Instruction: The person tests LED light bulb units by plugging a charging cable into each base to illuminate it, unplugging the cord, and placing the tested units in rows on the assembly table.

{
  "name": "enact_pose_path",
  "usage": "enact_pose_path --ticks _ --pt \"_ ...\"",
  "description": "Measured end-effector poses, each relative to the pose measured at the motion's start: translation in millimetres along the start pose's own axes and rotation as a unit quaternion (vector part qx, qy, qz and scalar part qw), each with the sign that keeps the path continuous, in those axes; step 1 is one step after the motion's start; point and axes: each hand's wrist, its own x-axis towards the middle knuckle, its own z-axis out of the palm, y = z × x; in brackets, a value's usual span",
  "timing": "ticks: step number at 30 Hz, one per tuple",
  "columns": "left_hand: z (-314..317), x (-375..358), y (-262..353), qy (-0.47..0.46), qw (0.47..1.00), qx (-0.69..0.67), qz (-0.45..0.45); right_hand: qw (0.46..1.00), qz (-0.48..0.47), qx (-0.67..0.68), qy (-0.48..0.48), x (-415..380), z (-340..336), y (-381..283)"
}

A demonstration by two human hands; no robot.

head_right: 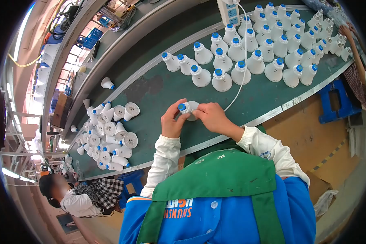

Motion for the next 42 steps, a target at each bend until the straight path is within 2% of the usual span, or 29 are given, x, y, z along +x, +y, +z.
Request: enact_pose_path --ticks 4,8,25,31,42 --pt "10.6 -11.4 -12.2 0.044 0.999 -0.021 -0.004 0.996 -0.045 -0.066 0.025 -7.8 -3.7 1.3" --pt "21.7 -20.2 -9.0 0.07 0.997 0.045 0.003 0.981 -0.137 -0.122 0.058 -20.7 4.0 13.2" --pt "32.5 -19.3 -12.7 0.076 0.996 0.041 -0.012 0.98 -0.132 -0.134 0.068 -30.1 13.8 6.0" --pt "32.0 -18.4 -17.0 0.082 0.995 0.053 0.011 0.979 -0.133 -0.134 0.074 -30.0 13.9 2.5" --pt "30.2 -19.4 -10.0 0.076 0.996 0.05 -0.013 0.977 -0.138 -0.123 0.102 -33.4 17.0 4.6"
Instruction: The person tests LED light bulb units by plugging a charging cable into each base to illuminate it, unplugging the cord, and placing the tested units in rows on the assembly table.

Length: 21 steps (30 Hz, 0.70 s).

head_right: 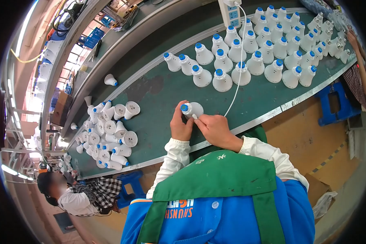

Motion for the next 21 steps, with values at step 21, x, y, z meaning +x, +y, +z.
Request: enact_pose_path --ticks 21 --pt "-3.9 3.9 -6.0 0.007 0.998 0.017 0.055 0.978 -0.154 -0.114 0.084 -19.6 -28.4 37.3"
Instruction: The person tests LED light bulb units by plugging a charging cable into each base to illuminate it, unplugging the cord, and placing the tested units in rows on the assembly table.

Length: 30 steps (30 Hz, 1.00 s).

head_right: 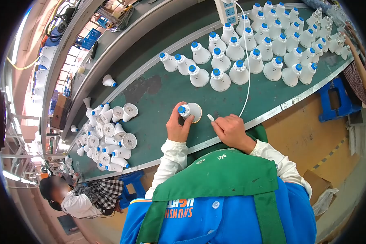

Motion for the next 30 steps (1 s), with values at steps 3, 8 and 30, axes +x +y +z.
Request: enact_pose_path --ticks 3,8,30 --pt "-1.5 1.0 2.6 -0.007 1.0 0.003 -0.005 1.0 0.002 0.001 -0.001 -0.8 0.6 0.3" --pt "-1.1 2.3 2.7 -0.003 1.0 0.01 0.003 1.0 -0.001 -0.001 0.001 0.4 0.2 -0.8" --pt "-3.3 3.4 5.4 -0.02 1.0 0.018 -0.002 1.0 -0.016 -0.004 -0.003 -2.6 0.5 2.9"
